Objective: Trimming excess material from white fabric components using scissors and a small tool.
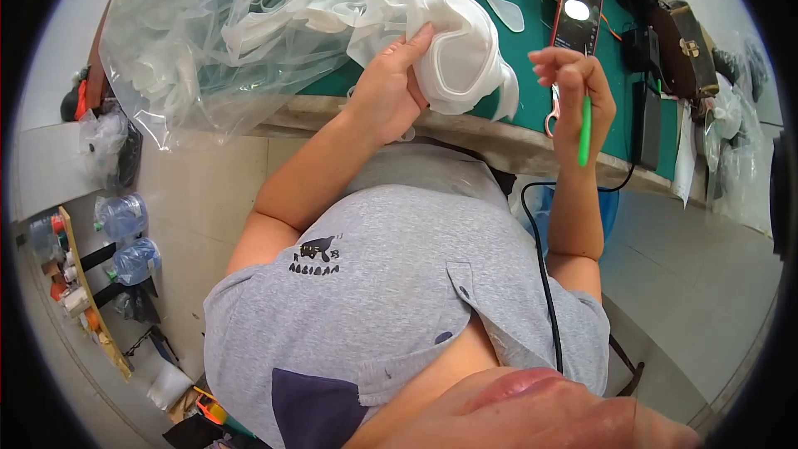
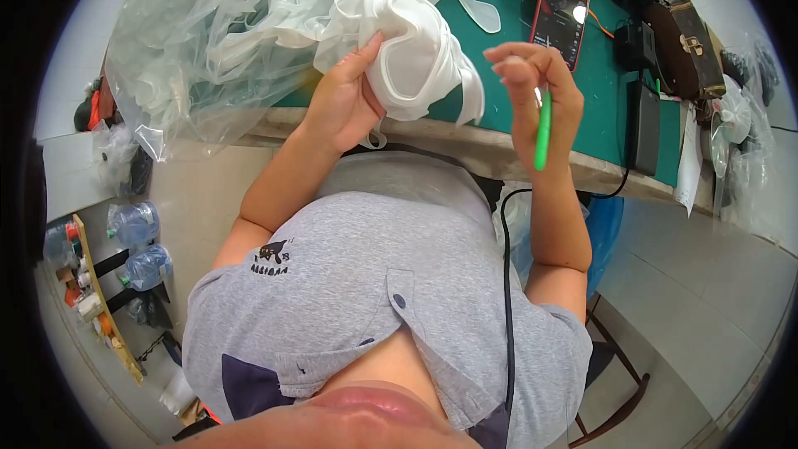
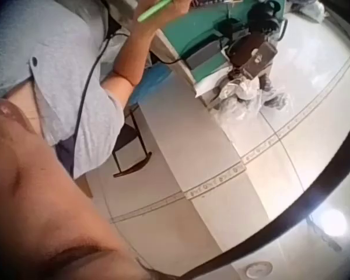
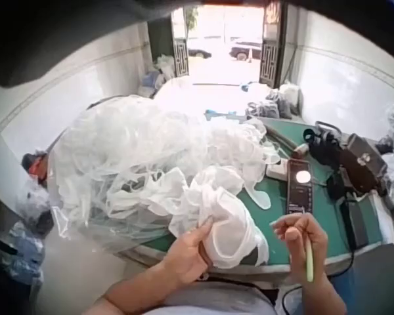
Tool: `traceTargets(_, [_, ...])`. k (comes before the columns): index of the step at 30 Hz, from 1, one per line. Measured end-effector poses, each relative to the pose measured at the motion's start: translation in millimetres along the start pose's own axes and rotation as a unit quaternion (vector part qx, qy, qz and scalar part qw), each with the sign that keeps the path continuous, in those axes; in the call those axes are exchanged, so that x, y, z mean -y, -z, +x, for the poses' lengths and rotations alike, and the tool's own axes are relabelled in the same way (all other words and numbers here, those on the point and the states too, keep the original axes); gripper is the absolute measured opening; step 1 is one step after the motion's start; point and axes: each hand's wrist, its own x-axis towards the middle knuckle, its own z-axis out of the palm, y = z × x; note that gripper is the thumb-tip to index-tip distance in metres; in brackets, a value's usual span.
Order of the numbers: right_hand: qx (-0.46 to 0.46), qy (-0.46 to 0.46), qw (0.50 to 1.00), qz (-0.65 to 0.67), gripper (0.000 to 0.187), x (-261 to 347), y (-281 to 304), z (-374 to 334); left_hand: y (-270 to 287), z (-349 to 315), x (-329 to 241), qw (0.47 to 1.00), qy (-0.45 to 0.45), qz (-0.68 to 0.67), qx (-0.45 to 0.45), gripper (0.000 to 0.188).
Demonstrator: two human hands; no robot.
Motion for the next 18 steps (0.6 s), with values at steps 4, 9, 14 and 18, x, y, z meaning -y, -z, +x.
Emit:
traceTargets(4, [0.002,0.004,0.999,-0.042,0.036,-2.0,-5.4,1.1,-6.2,-7.9,-2.0,1.0,-0.017,-0.003,0.016,0.039])
traceTargets(9, [0.042,0.215,0.973,-0.076,0.039,7.3,-8.9,2.2,-7.2,-12.7,1.9,0.999,-0.021,0.038,0.008,0.039])
traceTargets(14, [0.059,0.075,0.983,-0.155,0.04,24.2,-29.8,0.2,-9.0,-21.6,10.5,0.99,-0.025,0.126,0.049,0.042])
traceTargets(18, [0.039,0.034,0.975,-0.218,0.037,21.2,-41.4,11.2,-10.3,-21.9,23.0,0.98,-0.071,0.18,0.052,0.042])
